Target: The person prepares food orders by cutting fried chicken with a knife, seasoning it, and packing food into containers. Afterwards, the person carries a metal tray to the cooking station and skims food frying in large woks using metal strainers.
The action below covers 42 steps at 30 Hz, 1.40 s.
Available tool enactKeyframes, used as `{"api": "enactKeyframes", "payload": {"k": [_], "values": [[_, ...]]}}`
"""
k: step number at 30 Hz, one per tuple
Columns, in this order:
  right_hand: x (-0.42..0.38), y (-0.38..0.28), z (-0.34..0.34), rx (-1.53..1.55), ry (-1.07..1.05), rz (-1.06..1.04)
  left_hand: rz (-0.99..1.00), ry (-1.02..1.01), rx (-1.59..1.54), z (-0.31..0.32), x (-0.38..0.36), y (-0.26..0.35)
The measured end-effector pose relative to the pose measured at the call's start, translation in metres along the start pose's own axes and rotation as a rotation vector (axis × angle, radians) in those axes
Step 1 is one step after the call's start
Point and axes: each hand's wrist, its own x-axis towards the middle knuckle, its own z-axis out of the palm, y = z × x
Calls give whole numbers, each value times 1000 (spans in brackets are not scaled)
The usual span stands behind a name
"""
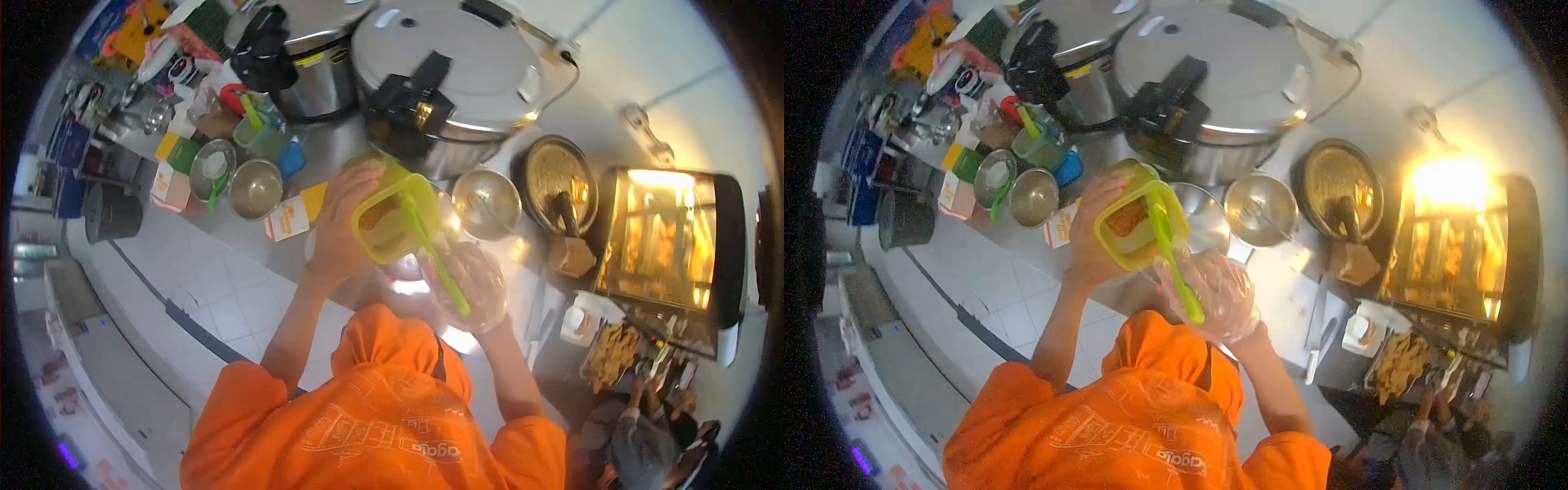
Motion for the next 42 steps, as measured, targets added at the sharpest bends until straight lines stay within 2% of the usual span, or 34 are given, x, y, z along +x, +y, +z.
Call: {"api": "enactKeyframes", "payload": {"k": [2,3,5,7,10,14,17,23,27,30,32,35,37,42], "values": [[-37,9,-11,-80,44,-104,76,-87,96,21,2,27],[-59,6,-12,0,69,56,90,-122,119,33,5,41],[-79,0,-33,370,97,772,115,-192,168,61,6,70],[-98,8,-55,654,238,1249,131,-201,132,94,1,90],[-125,40,-88,919,636,1606,127,-232,42,145,-2,128],[-182,83,-129,1003,858,1619,60,-227,-107,220,-9,170],[-201,105,-173,872,923,1653,-141,-243,-239,270,-12,202],[-255,154,-219,809,1072,1530,-199,-264,-233,350,-2,247],[-293,188,-233,866,1194,1489,-181,-297,-121,384,-5,245],[-317,200,-242,854,1232,1533,-217,-300,-65,390,-14,230],[-322,201,-236,490,1112,1665,-234,-329,-28,386,-17,223],[-338,210,-201,239,982,1668,-323,-340,-36,388,-28,214],[-355,226,-170,398,1127,1492,-400,-365,-85,386,-29,218],[-370,237,-155,321,945,1384,-342,-332,-43,384,-41,210]]}}
